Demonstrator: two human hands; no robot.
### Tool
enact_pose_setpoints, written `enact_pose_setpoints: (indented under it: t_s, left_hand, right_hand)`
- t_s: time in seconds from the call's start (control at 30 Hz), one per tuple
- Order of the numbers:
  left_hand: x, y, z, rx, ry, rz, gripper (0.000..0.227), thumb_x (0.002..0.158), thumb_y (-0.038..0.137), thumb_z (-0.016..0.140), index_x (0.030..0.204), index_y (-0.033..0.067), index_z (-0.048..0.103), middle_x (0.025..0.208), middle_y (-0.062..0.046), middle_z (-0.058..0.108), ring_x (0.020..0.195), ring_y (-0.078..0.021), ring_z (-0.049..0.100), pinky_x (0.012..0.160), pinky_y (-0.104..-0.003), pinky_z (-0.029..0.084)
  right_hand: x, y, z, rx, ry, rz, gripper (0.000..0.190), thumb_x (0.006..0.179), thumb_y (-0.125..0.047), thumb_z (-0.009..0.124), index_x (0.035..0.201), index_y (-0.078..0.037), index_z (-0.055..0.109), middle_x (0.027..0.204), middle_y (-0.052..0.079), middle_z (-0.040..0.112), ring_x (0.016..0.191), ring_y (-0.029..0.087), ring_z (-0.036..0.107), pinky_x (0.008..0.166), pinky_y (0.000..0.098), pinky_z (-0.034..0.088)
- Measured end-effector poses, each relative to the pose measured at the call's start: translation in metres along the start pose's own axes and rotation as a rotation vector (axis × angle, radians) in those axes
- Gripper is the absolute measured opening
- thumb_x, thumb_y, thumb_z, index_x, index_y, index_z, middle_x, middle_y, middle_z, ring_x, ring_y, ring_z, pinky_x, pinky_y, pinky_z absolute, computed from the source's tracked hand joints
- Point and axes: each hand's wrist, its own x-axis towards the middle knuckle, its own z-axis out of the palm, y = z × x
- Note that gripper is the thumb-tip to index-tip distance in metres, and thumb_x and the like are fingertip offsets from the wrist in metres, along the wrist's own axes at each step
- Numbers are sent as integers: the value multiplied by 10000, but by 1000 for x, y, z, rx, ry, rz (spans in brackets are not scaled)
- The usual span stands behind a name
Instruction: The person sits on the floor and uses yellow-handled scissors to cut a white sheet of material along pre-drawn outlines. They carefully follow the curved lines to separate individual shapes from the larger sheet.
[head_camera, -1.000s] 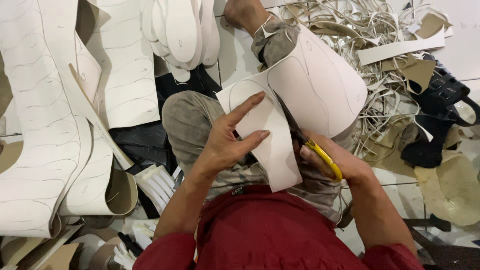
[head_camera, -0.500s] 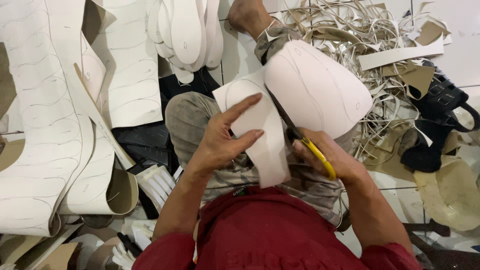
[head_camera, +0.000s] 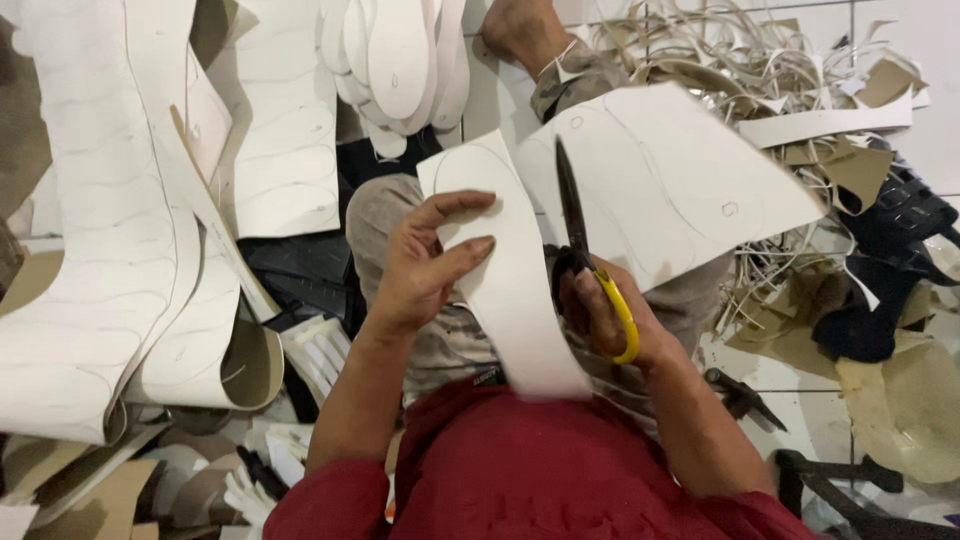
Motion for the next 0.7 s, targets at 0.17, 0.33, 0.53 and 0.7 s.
enact_pose_setpoints:
  t_s: [0.17, 0.33, 0.53, 0.7]
  left_hand:
    - [-1, -6, 12, -95, 17, 51, 446, 682, -38, 749, 1105, -37, 607, 950, -169, 677, 873, -175, 644, 738, -335, 561]
    - [-3, 9, 31, 193, 22, 205, 440, 732, -9, 751, 1146, 19, 606, 1050, -129, 645, 965, -121, 560, 812, -318, 519]
    - [-4, 6, 39, 356, -62, 258, 426, 740, 12, 745, 1145, 78, 633, 1046, -113, 618, 992, -145, 565, 815, -323, 507]
    - [-5, 4, 41, 327, -82, 233, 422, 745, 5, 736, 1149, 72, 633, 1061, -135, 613, 1006, -154, 565, 810, -326, 509]
  right_hand:
    - [-16, 25, 11, 165, -31, -11, 247, 917, -174, 406, 924, -1, 582, 809, 145, 636, 741, 179, 507, 664, 388, 469]
    - [-17, 16, 8, 86, -124, -151, 464, 866, -133, 445, 1288, 56, 420, 1189, 241, 560, 1045, 239, 485, 866, 443, 433]
    - [-17, 10, 1, -61, -59, -117, 462, 870, -305, 485, 1212, 5, 480, 962, 197, 629, 832, 203, 543, 715, 419, 480]
    - [-28, 50, -6, -81, -19, -108, 426, 861, -278, 489, 1189, -8, 518, 934, 165, 653, 793, 200, 575, 700, 390, 488]
